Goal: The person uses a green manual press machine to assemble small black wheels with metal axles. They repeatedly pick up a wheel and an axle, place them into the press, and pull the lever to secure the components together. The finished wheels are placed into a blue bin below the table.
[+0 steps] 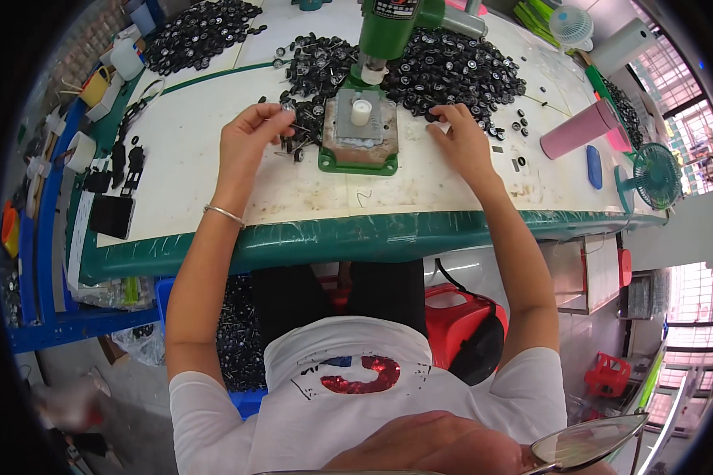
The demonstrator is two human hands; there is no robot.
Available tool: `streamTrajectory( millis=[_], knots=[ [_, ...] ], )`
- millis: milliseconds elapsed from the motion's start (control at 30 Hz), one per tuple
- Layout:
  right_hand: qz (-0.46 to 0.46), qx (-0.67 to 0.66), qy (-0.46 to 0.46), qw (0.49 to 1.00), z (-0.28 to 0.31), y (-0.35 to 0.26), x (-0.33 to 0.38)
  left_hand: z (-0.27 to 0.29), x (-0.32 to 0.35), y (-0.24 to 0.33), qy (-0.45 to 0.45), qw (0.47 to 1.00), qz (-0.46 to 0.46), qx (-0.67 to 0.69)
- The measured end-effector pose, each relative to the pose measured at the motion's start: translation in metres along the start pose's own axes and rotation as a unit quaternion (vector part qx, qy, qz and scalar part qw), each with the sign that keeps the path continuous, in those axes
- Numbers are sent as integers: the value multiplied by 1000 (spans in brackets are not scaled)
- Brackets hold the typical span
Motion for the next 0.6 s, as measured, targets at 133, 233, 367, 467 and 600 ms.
streamTrajectory(
  millis=[133, 233, 367, 467, 600],
  knots=[
    [32, 69, 44, 996, -11, -1, -6, -27, -7, 10, -39, 983, 58, 169],
    [58, 105, 51, 991, -14, -3, -13, -49, -11, 12, -54, 987, 39, 146],
    [31, 58, 50, 997, -10, -1, -12, -65, -18, 7, -28, 985, 41, 163],
    [-4, 12, 49, 999, -6, -3, -9, -65, -20, -4, 7, 989, 14, 149],
    [-20, 33, 44, 998, -8, -3, -11, -63, -14, -7, 17, 989, -17, 149]
  ],
)
Point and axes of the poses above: each hand's wrist, its own x-axis away from the middle knuckle, its own z-axis out of the back of the hand, y = z × x, the point moved 2 cm from there along -x, towards the middle knuckle, and after that the axes turned 1 degree about -z, right-handed, at the moved point
